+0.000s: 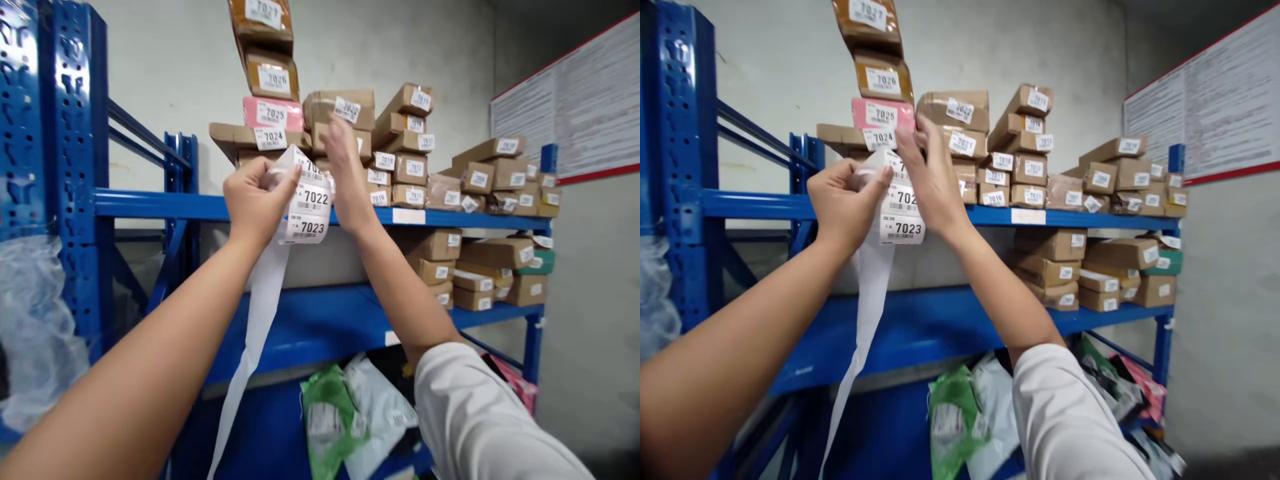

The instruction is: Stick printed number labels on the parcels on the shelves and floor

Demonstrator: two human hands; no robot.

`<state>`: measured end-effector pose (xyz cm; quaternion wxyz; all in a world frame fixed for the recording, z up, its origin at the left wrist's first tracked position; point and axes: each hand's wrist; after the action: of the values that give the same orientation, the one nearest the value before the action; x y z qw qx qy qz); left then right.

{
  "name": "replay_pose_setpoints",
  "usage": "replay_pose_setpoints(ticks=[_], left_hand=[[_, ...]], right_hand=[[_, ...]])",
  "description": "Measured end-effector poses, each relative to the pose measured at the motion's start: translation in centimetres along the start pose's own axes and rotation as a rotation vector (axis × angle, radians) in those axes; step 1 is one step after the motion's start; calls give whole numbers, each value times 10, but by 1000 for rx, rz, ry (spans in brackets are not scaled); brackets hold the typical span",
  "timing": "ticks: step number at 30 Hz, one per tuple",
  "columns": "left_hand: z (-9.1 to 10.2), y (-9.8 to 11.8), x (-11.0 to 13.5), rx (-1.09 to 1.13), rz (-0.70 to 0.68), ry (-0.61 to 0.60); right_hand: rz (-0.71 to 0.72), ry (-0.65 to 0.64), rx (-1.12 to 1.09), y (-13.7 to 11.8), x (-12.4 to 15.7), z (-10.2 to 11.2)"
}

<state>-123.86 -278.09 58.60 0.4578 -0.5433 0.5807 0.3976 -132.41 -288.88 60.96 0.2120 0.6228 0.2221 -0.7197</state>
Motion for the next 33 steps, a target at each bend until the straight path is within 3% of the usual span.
replay_pose_setpoints(ticks=[3, 6, 9, 11, 13, 15, 19, 23, 26, 29, 33], left_hand=[[-15, 73, 70, 104, 199, -77], [-16, 158, 179, 135, 487, -185], [6, 242, 303, 86, 846, -311], [28, 290, 377, 98, 1012, -421], [49, 330, 434, 89, 1157, -363], [71, 367, 471, 135, 1312, -346], [115, 441, 496, 148, 1529, -368], [152, 507, 503, 100, 1665, -452], [179, 549, 508, 85, 1766, -391], [210, 584, 504, 77, 1825, -318], [267, 627, 488, 58, 1918, -218]], right_hand=[[-256, -29, -241, -7, 117, 61], [-501, 16, -450, -30, 238, 121], [-801, -27, -518, -64, 359, 172], [-1060, -76, -496, -84, 436, 194], [-1290, -118, -576, -103, 506, 206], [-1427, -181, -694, -127, 565, 213], [-1613, -150, -798, -198, 638, 236], [-1738, -271, -945, -262, 666, 269], [-1763, -217, -941, -300, 680, 282], [-1772, -168, -987, -341, 689, 277], [-1761, -128, -987, -409, 683, 250]])
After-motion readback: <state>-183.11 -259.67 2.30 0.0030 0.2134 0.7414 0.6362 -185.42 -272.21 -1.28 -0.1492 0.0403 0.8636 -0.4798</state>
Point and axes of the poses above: each hand's wrist, its own x-axis away from the middle knuckle, its own z-axis out of the back of the hand, y = z × x, and after that the axes turned 6 degrees about -z, right-handed
